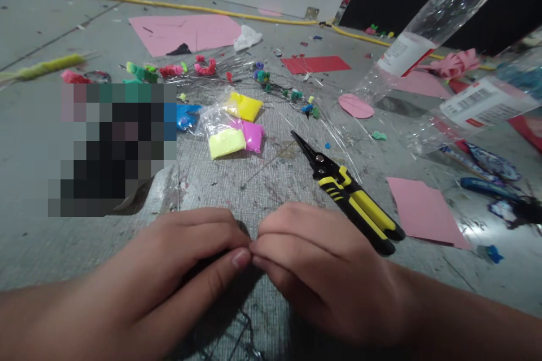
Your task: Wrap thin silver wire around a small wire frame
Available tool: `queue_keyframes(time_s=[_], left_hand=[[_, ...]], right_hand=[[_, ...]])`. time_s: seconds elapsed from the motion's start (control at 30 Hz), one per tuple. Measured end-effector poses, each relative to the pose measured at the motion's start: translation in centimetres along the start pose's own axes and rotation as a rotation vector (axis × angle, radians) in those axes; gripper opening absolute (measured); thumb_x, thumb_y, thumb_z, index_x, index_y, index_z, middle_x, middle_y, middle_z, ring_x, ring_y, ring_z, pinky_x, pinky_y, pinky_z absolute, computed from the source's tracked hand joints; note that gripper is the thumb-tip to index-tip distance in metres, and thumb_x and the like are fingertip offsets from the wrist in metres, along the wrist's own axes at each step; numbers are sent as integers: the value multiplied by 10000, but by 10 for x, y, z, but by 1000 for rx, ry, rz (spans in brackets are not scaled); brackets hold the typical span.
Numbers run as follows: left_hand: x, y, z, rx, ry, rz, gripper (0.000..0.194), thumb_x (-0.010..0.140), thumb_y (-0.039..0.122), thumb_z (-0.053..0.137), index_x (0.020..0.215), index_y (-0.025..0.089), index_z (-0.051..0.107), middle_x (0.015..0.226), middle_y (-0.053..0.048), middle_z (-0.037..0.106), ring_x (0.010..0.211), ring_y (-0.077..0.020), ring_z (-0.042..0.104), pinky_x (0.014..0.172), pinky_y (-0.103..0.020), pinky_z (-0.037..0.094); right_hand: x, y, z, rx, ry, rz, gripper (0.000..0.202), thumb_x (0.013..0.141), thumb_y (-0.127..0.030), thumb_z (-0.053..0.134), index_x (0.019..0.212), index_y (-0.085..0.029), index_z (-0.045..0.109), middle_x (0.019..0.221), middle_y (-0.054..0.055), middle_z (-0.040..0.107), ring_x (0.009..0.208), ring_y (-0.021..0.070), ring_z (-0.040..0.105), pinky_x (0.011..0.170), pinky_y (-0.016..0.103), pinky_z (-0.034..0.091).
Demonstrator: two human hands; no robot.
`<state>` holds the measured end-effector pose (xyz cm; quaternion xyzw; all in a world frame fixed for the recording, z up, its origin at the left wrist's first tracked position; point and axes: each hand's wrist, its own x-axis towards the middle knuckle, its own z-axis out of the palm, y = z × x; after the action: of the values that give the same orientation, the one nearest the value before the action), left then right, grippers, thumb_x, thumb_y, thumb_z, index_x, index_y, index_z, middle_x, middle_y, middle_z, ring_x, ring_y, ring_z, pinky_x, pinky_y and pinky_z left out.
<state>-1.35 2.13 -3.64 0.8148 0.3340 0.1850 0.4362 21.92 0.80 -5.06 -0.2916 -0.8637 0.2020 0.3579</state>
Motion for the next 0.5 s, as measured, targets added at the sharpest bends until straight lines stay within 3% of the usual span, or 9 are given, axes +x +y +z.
queue_keyframes(time_s=[0.1,0.2,0.27,0.4,0.5], left_hand=[[0,-1,0,-1,69,1,226,1086,252,533,972,300,723,855,41,751,741,-119,708,691,-206,561],[-2,-2,1,59,178,10,173,1050,286,623,1127,357,761,1008,42,818,856,-148,760,777,-229,595],[-4,-3,2,135,250,8,192,1028,285,656,1159,369,769,1057,41,837,890,-163,778,808,-241,605],[-10,-8,5,323,382,-43,255,1004,326,676,1243,365,756,1028,23,852,813,-189,784,793,-275,615],[-11,-12,5,426,461,-101,317,992,417,699,1300,351,732,1001,16,844,799,-213,782,754,-286,611]], right_hand=[[2,-2,-4,91,103,157,168,988,-121,543,846,-210,551,770,2,603,687,146,572,623,305,471],[3,0,-4,113,156,231,283,1019,-117,480,761,-233,463,679,-37,471,598,125,478,545,296,380],[3,3,-2,83,157,225,290,1059,-138,499,782,-207,546,708,-17,547,646,130,546,583,284,435],[3,6,3,75,199,182,95,1029,-120,662,973,-142,736,891,39,776,850,145,719,780,253,558],[3,4,3,85,210,178,72,979,-126,762,913,-155,764,857,13,806,796,121,742,755,210,562]])
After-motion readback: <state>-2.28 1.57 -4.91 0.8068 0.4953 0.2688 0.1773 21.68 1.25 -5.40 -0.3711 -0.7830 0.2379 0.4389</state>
